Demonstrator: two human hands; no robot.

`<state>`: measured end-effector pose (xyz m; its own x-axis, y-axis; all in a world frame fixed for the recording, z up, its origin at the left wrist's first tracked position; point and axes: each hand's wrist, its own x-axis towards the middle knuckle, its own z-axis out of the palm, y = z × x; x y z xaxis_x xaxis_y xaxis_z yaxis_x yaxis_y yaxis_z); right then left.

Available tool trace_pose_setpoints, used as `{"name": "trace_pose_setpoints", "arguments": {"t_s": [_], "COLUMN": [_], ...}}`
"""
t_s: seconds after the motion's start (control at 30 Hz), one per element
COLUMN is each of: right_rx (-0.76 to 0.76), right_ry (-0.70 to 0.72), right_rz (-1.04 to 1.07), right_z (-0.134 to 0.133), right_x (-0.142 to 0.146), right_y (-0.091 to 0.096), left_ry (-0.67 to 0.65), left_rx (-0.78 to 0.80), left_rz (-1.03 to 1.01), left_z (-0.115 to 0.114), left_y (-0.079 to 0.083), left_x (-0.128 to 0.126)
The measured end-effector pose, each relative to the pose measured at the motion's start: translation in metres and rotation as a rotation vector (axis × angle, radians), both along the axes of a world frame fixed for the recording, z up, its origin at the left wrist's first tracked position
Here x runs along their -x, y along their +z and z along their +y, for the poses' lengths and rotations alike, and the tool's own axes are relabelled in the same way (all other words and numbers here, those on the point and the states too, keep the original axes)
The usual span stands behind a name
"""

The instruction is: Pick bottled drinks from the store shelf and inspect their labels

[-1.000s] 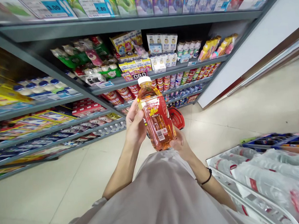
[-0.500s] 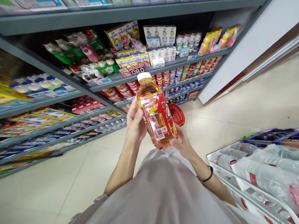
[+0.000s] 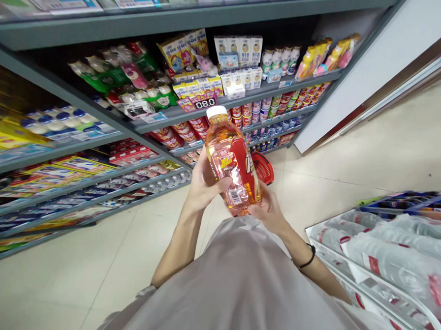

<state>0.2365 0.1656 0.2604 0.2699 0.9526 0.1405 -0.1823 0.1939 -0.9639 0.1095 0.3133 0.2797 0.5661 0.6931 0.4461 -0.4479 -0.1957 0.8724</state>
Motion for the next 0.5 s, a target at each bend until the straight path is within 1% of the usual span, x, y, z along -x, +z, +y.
{"name": "trace_pose_setpoints", "arguments": {"t_s": [0.13, 0.3, 0.5], "right_rx": [0.02, 0.103, 0.116], "right_ry": [-0.007, -0.025, -0.003], "right_rz": [0.019, 0.014, 0.013], "right_z": [0.0002, 0.0001, 0.0022], "right_x": [0.0009, 0.0021, 0.0001], "right_y": [0.0007, 0.004, 0.0017], "left_ry": [-0.007, -0.005, -0.003], "left_rx": [0.024, 0.11, 0.116], "left_rz": [0.012, -0.02, -0.031], "left_z": [0.0001, -0.0011, 0.0004], "left_y": [0.0023, 0.007, 0.005], "left_x": [-0.0018, -0.0033, -0.0037]}}
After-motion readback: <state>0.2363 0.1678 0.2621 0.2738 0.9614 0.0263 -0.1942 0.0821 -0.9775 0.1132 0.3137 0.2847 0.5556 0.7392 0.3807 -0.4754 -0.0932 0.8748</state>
